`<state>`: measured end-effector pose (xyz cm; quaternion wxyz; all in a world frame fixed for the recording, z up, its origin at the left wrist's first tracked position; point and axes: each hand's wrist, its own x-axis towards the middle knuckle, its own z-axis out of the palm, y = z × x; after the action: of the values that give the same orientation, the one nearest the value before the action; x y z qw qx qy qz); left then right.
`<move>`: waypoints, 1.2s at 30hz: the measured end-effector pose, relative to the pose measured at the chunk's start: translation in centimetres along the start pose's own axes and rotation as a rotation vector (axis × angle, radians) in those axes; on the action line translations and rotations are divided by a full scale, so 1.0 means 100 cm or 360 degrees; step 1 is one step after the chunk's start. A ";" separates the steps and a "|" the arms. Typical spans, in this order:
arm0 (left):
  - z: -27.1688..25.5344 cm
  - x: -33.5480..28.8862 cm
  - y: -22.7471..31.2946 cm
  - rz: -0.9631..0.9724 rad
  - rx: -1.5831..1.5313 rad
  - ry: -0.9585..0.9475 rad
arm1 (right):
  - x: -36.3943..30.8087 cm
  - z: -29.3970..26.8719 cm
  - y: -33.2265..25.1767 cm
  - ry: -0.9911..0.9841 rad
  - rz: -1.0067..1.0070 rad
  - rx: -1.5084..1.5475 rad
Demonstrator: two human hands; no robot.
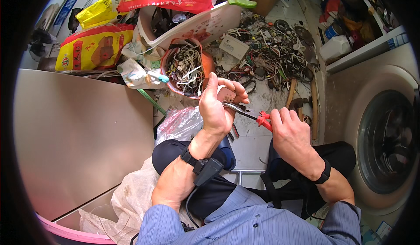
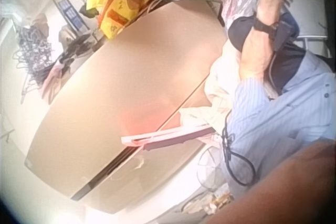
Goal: Manually strip and inspect components of a power adapter or electronic device using pliers and a hammer in a storage area.
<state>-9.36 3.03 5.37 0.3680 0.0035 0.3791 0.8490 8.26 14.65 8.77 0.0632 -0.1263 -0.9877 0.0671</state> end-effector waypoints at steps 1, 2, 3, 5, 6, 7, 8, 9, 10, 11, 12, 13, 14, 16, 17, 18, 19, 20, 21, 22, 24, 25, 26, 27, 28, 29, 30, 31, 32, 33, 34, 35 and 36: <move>0.000 0.000 0.000 0.0000 0.0001 0.0001 | 0.000 0.000 0.000 0.0000 0.0000 0.0002; -0.001 0.001 -0.001 -0.0011 -0.0020 0.0040 | 0.000 0.000 -0.001 -0.0039 -0.0062 -0.0058; 0.000 0.002 -0.002 -0.0024 -0.0042 0.0075 | 0.001 0.001 -0.001 -0.0077 -0.0120 -0.0120; 0.000 0.001 -0.001 -0.0045 -0.0075 0.0024 | 0.002 0.006 0.004 -0.0042 -0.0131 0.0006; 0.000 0.000 -0.002 -0.0068 -0.0110 -0.0027 | 0.001 0.011 0.007 -0.0008 -0.0139 0.0131; 0.000 0.001 -0.002 -0.0071 -0.0107 -0.0033 | 0.000 0.017 0.009 -0.0005 -0.0133 0.0129; 0.000 0.002 -0.003 -0.0078 -0.0102 -0.0027 | -0.001 0.025 0.011 -0.0013 -0.0113 0.0284; 0.001 0.002 -0.003 -0.0083 -0.0098 -0.0020 | -0.002 0.032 0.011 -0.0020 -0.0093 0.0437; 0.001 0.002 -0.003 -0.0085 -0.0098 -0.0026 | -0.004 0.037 0.011 -0.0017 -0.0089 0.0434; 0.001 0.001 -0.002 -0.0096 -0.0024 -0.0044 | -0.007 0.042 0.009 -0.0052 -0.0071 0.0561; 0.001 0.001 -0.001 -0.0103 0.0051 -0.0057 | -0.008 0.044 0.008 -0.0088 -0.0059 0.0691; 0.001 0.000 0.000 -0.0117 0.0084 -0.0017 | -0.009 0.044 0.007 -0.0158 -0.0036 0.0776; 0.000 0.001 0.000 -0.0118 0.0084 -0.0018 | -0.009 0.043 0.007 -0.0157 -0.0035 0.0775; -0.001 0.001 0.004 -0.0115 -0.0016 -0.0114 | -0.009 0.040 0.006 -0.0307 0.0035 0.1027; -0.001 0.001 0.005 -0.0138 -0.0005 -0.0097 | -0.009 0.039 0.006 -0.0308 0.0035 0.1027; -0.001 0.001 0.006 -0.0132 -0.0004 -0.0101 | -0.009 0.037 0.006 -0.0397 0.0072 0.1146; -0.003 0.002 0.007 -0.0205 -0.0083 -0.0173 | -0.009 0.036 0.006 -0.0488 0.0110 0.1263; -0.004 0.002 0.008 -0.0279 -0.0161 -0.0245 | -0.009 0.036 0.006 -0.0482 0.0104 0.1260; 0.004 -0.001 0.010 -0.0280 -0.0096 -0.0181 | -0.010 0.038 0.006 -0.0550 0.0138 0.1335; 0.001 0.001 0.009 -0.0274 -0.0098 -0.0181 | -0.010 0.038 0.007 -0.0619 0.0172 0.1410; -0.007 0.004 0.011 -0.0528 -0.0645 -0.0309 | -0.006 0.034 0.007 -0.0674 0.0184 0.1513; -0.002 0.001 0.010 -0.0523 -0.0599 -0.0201 | -0.004 0.032 0.006 -0.0729 0.0201 0.1619; -0.003 0.004 0.010 -0.0516 -0.0600 -0.0204 | -0.002 0.031 0.006 -0.0727 0.0194 0.1616; -0.009 0.009 0.009 -0.0492 -0.0622 -0.0311 | 0.000 0.031 0.005 -0.0703 0.0222 0.1652; -0.013 0.014 0.010 -0.0462 -0.0636 -0.0422 | 0.004 0.034 0.005 -0.0674 0.0242 0.1690; -0.015 0.015 0.005 -0.0463 -0.0585 -0.0382 | 0.001 0.040 0.008 -0.0612 0.0154 0.1626; -0.009 0.011 -0.001 -0.0520 -0.0625 -0.0288 | 0.000 0.044 0.012 -0.0612 0.0155 0.1614; -0.007 0.011 -0.002 -0.0519 -0.0595 -0.0216 | -0.002 0.047 0.015 -0.0545 0.0120 0.1549; -0.004 0.012 -0.002 -0.0520 -0.0565 -0.0143 | -0.002 0.050 0.018 -0.0479 0.0086 0.1485; -0.005 0.010 -0.002 -0.0518 -0.0594 -0.0185 | -0.002 0.053 0.018 -0.0432 0.0012 0.1403; -0.007 0.009 -0.001 -0.0516 -0.0622 -0.0226 | -0.002 0.053 0.019 -0.0435 0.0018 0.1400; -0.008 0.008 -0.001 -0.0510 -0.0735 -0.0304 | -0.002 0.053 0.021 -0.0324 -0.0062 0.1301; -0.008 0.008 -0.001 -0.0515 -0.0735 -0.0301 | -0.001 0.053 0.021 -0.0213 -0.0144 0.1205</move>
<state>-10.12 3.00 4.55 0.5232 -0.0617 0.1355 0.8391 8.05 16.00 3.20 0.0438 -0.0457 -0.8996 0.4321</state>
